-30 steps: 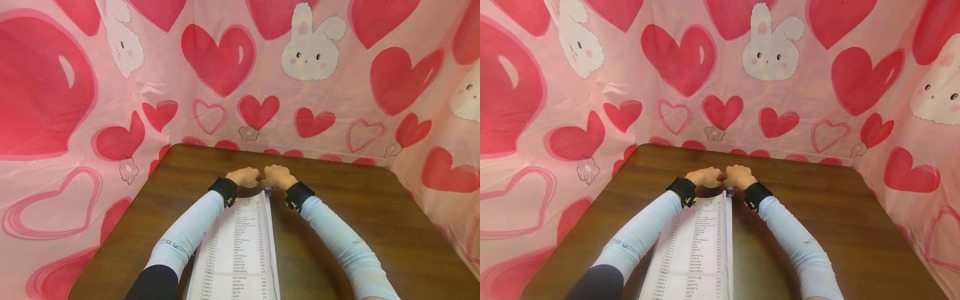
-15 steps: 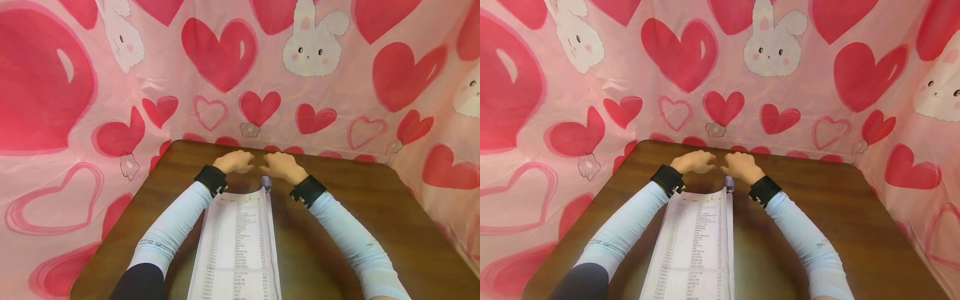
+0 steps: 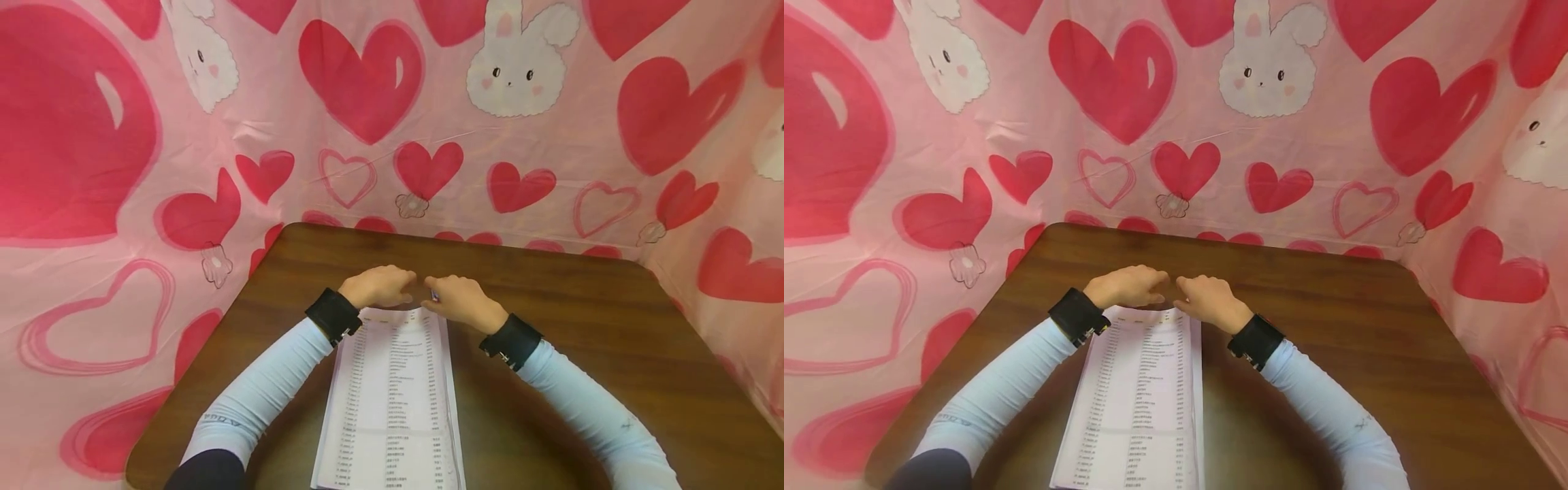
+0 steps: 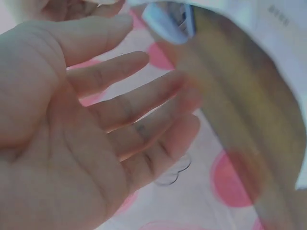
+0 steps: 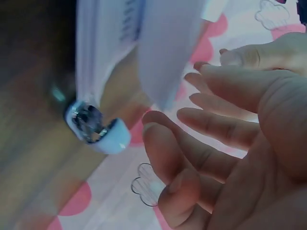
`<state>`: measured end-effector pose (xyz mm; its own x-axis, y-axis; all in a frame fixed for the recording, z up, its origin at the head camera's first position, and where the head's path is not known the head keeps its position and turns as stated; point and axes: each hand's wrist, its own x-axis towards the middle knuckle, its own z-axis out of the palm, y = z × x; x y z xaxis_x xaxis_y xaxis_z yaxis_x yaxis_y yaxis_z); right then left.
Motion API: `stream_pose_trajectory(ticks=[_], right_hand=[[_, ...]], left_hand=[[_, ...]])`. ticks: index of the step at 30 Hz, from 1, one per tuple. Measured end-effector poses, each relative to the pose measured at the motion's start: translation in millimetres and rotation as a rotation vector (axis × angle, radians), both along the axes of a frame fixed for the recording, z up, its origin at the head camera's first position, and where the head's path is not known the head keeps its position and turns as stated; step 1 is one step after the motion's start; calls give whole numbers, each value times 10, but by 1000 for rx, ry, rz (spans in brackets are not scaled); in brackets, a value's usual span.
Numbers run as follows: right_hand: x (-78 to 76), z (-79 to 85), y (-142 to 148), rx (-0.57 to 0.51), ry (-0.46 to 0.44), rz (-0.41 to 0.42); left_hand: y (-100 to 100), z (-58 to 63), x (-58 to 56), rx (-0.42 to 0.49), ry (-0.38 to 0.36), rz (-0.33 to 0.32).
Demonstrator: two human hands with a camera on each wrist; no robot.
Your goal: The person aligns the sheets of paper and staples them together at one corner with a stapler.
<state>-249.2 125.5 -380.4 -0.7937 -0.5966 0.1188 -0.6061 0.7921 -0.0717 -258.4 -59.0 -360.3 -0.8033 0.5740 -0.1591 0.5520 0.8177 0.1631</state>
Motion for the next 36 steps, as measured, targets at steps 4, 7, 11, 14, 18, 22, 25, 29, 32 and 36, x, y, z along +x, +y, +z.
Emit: stream_pose_trajectory(ticks=[4,7,11,14,18,22,25,29,32,36], right_hand=[[6,-112,30,67,-21,-33],[-3,-182,56,125,-57,-68],[-24,-266,81,160,-101,-104],[-45,-319,95,164,-119,-110],[-77,-381,106,165,-132,-110],[-117,-426,119,157,-147,-124],[-142,-435,138,128,-173,-136],[-157,-445,163,61,-202,-139],[-158,-465,177,26,-191,-123],[-157,-489,192,8,-178,-101]], left_hand=[[52,-151,19,-36,-27,33],[44,-256,28,-53,-16,61],[-15,-381,22,-41,13,80],[-64,-443,16,-36,24,94],[-114,-500,7,-41,23,105],[-129,-523,-11,-41,17,107],[-126,-510,-22,-47,5,126],[-129,-495,-41,-74,-11,169],[-134,-499,-50,-88,-24,196],[-147,-520,-48,-72,-43,181]])
